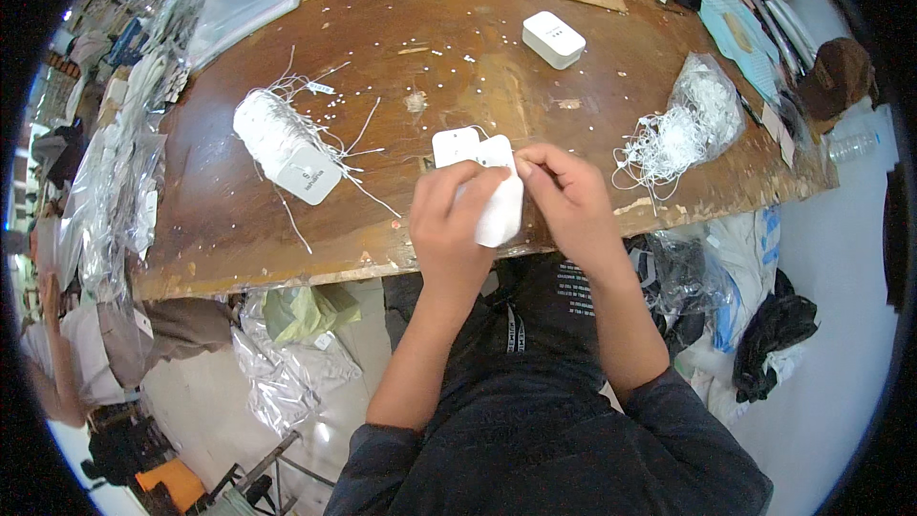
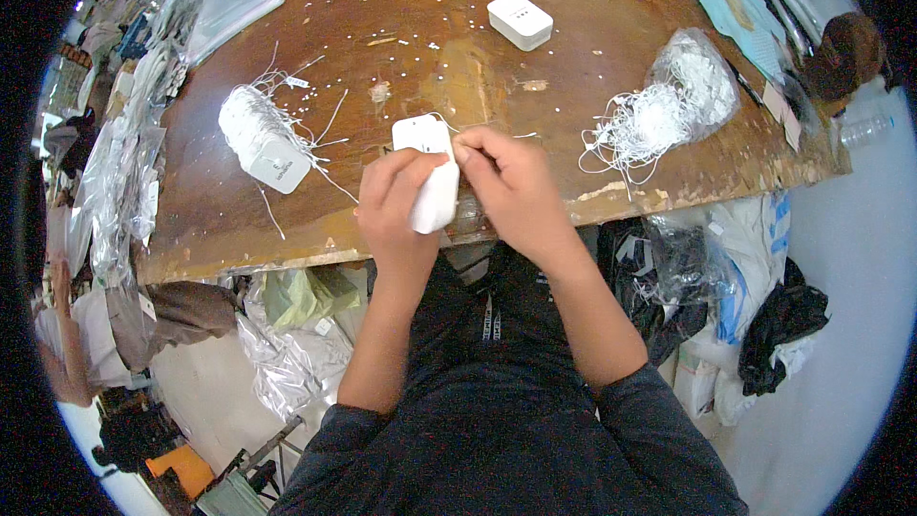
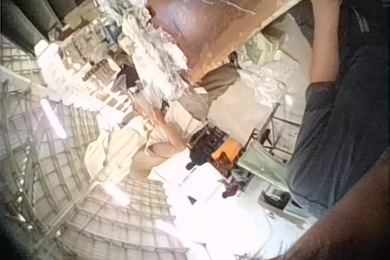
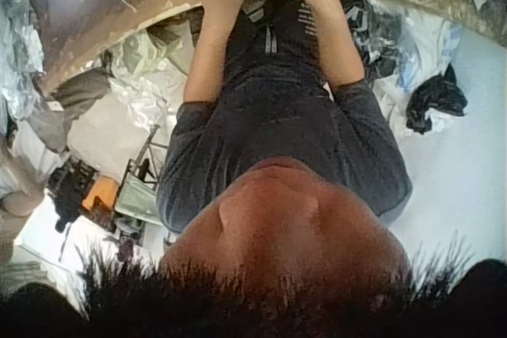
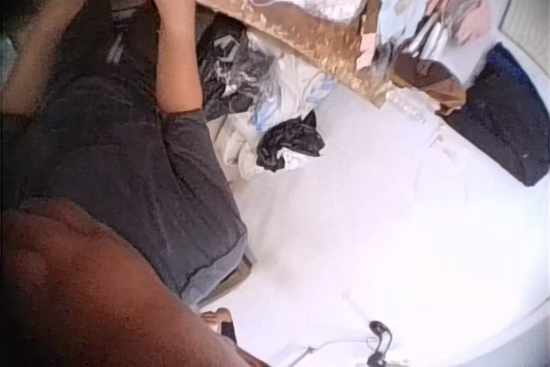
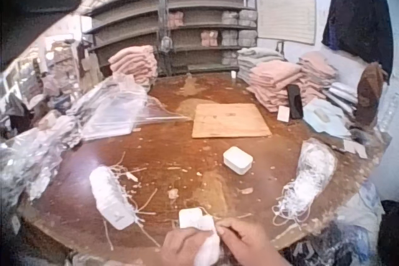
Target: The person assembles small white tags by hand, threading strings through them and stacking them on a wooden table. The person also handles a small white box, opening it and placing it on the table.
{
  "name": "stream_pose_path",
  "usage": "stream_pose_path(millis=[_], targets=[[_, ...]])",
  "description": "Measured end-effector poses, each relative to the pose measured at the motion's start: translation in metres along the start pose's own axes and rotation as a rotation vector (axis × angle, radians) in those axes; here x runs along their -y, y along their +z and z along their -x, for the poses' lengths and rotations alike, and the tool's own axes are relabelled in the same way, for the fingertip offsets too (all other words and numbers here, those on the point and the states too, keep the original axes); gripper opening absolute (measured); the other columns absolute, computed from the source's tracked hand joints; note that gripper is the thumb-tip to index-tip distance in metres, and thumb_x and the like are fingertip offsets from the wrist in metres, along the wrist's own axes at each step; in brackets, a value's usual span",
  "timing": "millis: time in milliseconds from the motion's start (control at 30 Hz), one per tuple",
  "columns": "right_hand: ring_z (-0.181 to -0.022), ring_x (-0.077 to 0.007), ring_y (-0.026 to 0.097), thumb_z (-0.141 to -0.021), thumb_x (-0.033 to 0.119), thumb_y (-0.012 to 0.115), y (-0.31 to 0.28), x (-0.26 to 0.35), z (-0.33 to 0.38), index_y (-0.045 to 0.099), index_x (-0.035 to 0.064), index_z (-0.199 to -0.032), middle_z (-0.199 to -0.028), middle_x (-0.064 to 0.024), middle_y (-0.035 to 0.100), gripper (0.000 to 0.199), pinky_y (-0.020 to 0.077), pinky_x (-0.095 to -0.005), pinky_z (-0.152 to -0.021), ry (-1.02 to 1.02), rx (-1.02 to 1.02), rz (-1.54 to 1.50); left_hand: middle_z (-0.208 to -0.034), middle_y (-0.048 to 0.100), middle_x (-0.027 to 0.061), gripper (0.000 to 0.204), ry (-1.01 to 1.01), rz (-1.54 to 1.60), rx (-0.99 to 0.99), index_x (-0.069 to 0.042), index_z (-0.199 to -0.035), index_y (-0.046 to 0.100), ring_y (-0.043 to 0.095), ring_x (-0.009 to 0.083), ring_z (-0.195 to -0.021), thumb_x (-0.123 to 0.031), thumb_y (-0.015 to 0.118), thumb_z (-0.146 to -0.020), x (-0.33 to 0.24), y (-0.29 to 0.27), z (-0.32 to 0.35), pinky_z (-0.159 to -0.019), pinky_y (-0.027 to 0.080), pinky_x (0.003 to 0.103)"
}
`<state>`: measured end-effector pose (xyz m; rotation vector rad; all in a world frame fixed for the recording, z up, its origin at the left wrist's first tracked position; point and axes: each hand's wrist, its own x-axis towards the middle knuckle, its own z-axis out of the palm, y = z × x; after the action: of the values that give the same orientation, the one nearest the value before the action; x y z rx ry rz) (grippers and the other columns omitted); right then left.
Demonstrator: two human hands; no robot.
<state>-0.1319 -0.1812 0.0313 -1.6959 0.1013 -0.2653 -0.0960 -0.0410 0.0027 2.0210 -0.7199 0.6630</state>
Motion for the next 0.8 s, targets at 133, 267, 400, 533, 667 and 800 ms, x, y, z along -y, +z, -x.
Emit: stream_pose_path(millis=[133,267,400,533,667,800], targets=[[-0.063,-0.0001,0.043,-0.094,0.015,0.062,-0.005,-0.003,0.003,0.063,0.0062,-0.086,-0.069,0.0055,0.054,0.012,0.0322,-0.0196,-0.054,0.200,0.052,-0.406,-0.098,0.064,0.0011,0.029,0.186,-0.264,0.006,-0.017,-0.096,0.072,0.062,0.0223,-0.092,-0.015,0.072,-0.067,-0.005,-0.011,-0.002,-0.074,0.045,0.037],[-0.059,-0.0018,0.045,-0.090,0.010,0.066,-0.009,-0.008,-0.003,0.058,0.0070,-0.072,-0.063,0.0053,0.053,0.020,0.0344,-0.0218,-0.051,0.160,0.007,-0.133,-0.091,0.065,0.0004,0.024,0.313,-0.175,0.058,-0.014,-0.092,0.072,0.063,0.0222,-0.084,-0.013,0.073,-0.068,-0.016,-0.026,0.004,-0.073,0.046,0.037],[-0.057,-0.0047,0.045,-0.095,0.020,0.063,-0.039,-0.006,-0.028,0.056,0.0065,-0.069,-0.064,0.0012,0.055,0.029,0.0359,-0.0222,-0.053,0.010,-0.487,-0.021,-0.089,0.066,0.0077,0.031,-0.061,0.236,0.087,-0.006,-0.099,0.069,0.065,0.0232,-0.079,-0.002,0.075,-0.069,-0.014,-0.030,0.004,-0.072,0.051,0.032],[-0.071,-0.0082,0.051,-0.095,0.025,0.063,-0.050,-0.012,-0.040,0.061,0.0032,-0.085,-0.078,-0.0034,0.061,0.024,0.0412,-0.0246,-0.064,-0.251,-0.730,-0.006,-0.099,0.071,0.0156,0.042,-0.684,0.538,0.075,0.004,-0.110,0.064,0.068,0.0199,-0.089,-0.018,0.077,-0.077,-0.003,-0.015,-0.008,-0.080,0.052,0.032],[-0.093,-0.0213,0.057,-0.090,0.021,0.067,-0.026,-0.027,-0.026,0.063,0.0026,-0.101,-0.099,-0.0096,0.063,0.022,0.0447,-0.0341,-0.083,-0.451,-0.554,0.419,-0.095,0.072,0.0155,0.038,-0.641,0.393,-0.024,0.003,-0.108,0.065,0.068,0.0219,-0.087,-0.018,0.075,-0.079,0.001,-0.003,-0.018,-0.078,0.052,0.034],[-0.108,-0.0329,0.055,-0.083,0.018,0.071,-0.015,-0.022,-0.016,0.065,0.0047,-0.105,-0.110,-0.0132,0.062,0.026,0.0425,-0.0413,-0.094,-0.578,-0.231,0.621,-0.095,0.069,0.0079,0.027,-0.664,0.419,-0.157,0.003,-0.108,0.063,0.064,0.0119,-0.081,-0.014,0.069,-0.088,-0.003,-0.007,-0.017,-0.072,0.052,0.026]])
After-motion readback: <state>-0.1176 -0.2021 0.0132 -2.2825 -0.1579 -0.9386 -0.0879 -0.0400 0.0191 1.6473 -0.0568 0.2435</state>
